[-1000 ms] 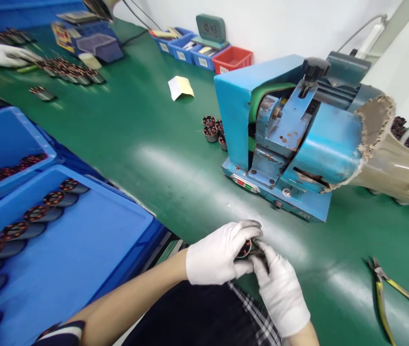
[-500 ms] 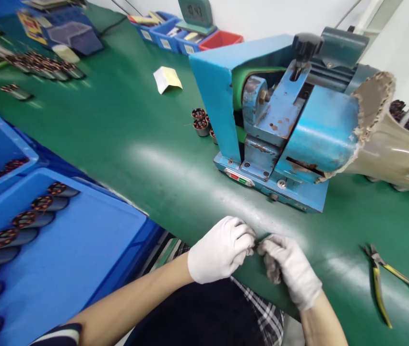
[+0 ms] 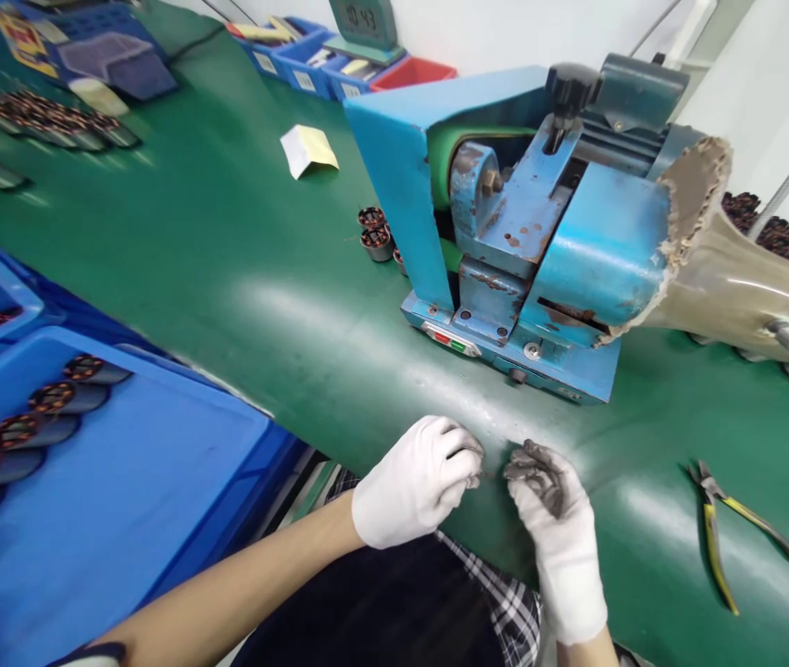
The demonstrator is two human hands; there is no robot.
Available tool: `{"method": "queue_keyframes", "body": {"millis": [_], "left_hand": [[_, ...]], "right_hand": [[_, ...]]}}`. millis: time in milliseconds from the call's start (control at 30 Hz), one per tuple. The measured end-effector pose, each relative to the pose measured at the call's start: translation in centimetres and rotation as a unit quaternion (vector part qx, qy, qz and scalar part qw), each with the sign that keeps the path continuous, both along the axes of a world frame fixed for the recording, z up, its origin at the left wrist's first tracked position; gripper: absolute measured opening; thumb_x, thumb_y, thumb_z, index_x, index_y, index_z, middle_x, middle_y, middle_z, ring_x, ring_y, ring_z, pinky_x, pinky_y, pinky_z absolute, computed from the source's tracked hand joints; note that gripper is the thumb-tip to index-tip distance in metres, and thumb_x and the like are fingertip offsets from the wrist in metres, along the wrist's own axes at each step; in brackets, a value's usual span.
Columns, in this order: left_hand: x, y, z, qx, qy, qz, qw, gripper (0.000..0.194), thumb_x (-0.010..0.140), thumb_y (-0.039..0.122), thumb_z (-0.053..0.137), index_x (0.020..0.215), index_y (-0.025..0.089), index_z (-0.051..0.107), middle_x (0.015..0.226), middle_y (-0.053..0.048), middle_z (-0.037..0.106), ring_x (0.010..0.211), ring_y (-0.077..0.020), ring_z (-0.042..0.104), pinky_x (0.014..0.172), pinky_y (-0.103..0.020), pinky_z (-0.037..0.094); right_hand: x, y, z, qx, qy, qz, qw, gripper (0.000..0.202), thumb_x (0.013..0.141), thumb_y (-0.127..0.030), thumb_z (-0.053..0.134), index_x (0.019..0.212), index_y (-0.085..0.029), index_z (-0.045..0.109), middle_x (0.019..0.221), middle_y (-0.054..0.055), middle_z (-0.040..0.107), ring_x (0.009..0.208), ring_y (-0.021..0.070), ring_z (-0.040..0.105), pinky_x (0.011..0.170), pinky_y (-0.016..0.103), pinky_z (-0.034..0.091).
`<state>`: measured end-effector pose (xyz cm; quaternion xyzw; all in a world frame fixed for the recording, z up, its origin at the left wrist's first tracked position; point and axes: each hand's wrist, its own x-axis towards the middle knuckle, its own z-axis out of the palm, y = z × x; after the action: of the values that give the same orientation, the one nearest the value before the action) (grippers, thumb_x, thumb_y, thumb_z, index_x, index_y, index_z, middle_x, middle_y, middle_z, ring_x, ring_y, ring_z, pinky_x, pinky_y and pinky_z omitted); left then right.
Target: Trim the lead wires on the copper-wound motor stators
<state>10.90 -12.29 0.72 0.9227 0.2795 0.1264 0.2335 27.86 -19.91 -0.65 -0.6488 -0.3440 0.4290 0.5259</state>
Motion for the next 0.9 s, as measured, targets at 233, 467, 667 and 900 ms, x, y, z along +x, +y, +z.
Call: {"method": "queue_keyframes", "body": {"millis": [233, 467, 667, 900], "left_hand": [[0.2, 0.3, 0.3, 0.023, 0.048, -0.012, 0.999, 0.004, 0.081, 0.019, 0.046, 0.083, 0.017, 0.049, 0.091, -0.006, 0.054, 0.079, -0.0208, 0.047, 0.070, -0.036, 0.040], [-0.7, 0.6, 0.6, -0.104, -0.080, 0.010, 0.991, 0.035, 0.076, 0.022, 0.057, 0.108, 0.016, 0.044, 0.118, -0.011, 0.051, 0.109, -0.0246, 0.049, 0.091, -0.040, 0.041], [-1.9, 2.4, -0.3, -0.152, -0.071, 0.007, 0.986, 0.058, 0.058, 0.031, 0.079, 0.108, 0.018, 0.051, 0.128, -0.014, 0.047, 0.118, -0.0275, 0.045, 0.098, -0.040, 0.037], [-0.8, 1.2, 0.3, -0.235, -0.172, 0.103, 0.951, 0.056, 0.056, 0.031, 0.081, 0.104, 0.019, 0.055, 0.108, -0.008, 0.059, 0.098, -0.0223, 0.058, 0.085, -0.033, 0.048]], "right_hand": [[-0.6, 1.0, 0.7, 0.212, -0.551, 0.223, 0.776, 0.018, 0.085, -0.009, 0.043, 0.090, -0.018, 0.058, 0.083, 0.007, 0.063, 0.072, 0.0173, 0.060, 0.065, 0.030, 0.050], [-0.1, 2.2, 0.7, 0.185, -0.536, 0.259, 0.782, 0.025, 0.091, -0.016, 0.038, 0.078, -0.019, 0.059, 0.064, 0.001, 0.061, 0.052, 0.0121, 0.058, 0.050, 0.022, 0.045], [-0.7, 2.3, 0.1, 0.146, -0.409, 0.226, 0.872, 0.017, 0.090, -0.024, 0.044, 0.090, -0.021, 0.061, 0.072, 0.002, 0.063, 0.061, 0.0121, 0.062, 0.057, 0.020, 0.049], [-0.2, 2.2, 2.4, 0.219, -0.528, 0.193, 0.798, 0.034, 0.086, -0.010, 0.034, 0.087, -0.021, 0.067, 0.063, 0.002, 0.053, 0.048, 0.0116, 0.051, 0.044, 0.021, 0.040]]}}
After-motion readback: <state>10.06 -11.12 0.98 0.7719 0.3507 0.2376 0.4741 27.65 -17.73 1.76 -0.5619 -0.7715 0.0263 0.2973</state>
